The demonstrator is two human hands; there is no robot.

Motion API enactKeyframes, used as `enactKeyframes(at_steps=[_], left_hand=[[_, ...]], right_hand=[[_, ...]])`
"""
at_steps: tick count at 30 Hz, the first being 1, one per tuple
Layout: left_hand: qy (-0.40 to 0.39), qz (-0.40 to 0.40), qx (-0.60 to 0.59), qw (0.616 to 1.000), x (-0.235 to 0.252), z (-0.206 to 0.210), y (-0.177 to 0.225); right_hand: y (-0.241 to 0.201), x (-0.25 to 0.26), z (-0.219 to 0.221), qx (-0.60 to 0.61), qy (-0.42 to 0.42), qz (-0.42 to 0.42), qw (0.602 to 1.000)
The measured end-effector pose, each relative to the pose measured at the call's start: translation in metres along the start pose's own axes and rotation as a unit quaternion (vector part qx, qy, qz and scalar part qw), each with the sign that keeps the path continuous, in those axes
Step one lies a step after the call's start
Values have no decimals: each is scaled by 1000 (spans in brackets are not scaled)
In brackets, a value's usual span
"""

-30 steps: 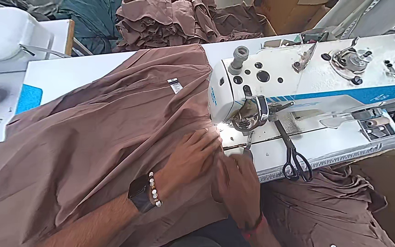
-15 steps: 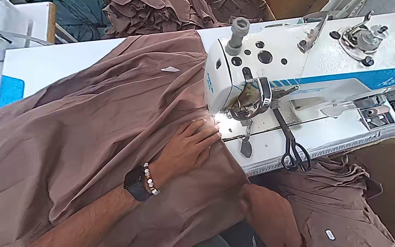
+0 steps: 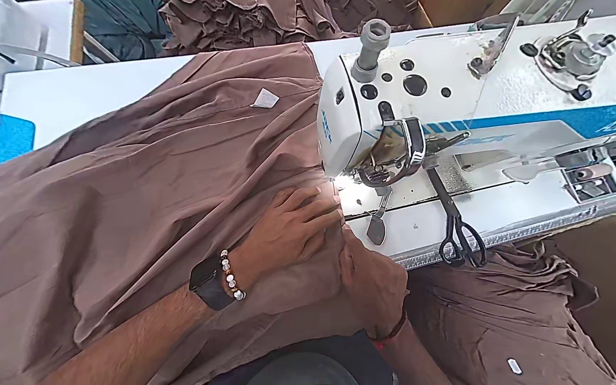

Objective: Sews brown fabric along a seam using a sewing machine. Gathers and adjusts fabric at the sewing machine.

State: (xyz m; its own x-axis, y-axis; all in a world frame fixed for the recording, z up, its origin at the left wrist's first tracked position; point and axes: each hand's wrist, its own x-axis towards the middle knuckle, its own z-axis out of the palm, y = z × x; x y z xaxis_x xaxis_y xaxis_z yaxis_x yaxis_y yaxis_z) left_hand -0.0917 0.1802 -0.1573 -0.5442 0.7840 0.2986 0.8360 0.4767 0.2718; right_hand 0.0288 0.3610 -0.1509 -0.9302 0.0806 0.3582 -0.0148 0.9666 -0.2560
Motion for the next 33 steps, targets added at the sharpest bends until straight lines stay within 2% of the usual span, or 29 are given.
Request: enactKeyframes(at_steps=[6,12,20,22,23,26,28,30,33], left_hand=[[-11,13,-2,1000,1,-3,-4],[12,-1,36,999,17,-5,-22],[17,119,64,991,48,-25,-78],[-5,80,113,990,48,-34,-67],[-17,25,147,989,43,-38,-50],[-54,-234,199,950,-1,-38,26],[-69,-335,177,923,-41,-30,49],[-54,-342,106,932,-71,-24,32],[-57,-262,56,962,-81,-37,-24]], right_hand=[[1,2,-8,-38,-56,-24,997],[3,37,0,-74,-74,-15,994],[-9,72,17,-110,-65,-4,992],[-12,76,20,-116,-51,4,992],[-14,75,22,-116,-38,10,992],[-14,67,23,-87,-16,43,995],[-11,66,24,-48,20,75,996],[-7,69,24,-29,14,106,994],[-6,68,13,19,-53,127,990]])
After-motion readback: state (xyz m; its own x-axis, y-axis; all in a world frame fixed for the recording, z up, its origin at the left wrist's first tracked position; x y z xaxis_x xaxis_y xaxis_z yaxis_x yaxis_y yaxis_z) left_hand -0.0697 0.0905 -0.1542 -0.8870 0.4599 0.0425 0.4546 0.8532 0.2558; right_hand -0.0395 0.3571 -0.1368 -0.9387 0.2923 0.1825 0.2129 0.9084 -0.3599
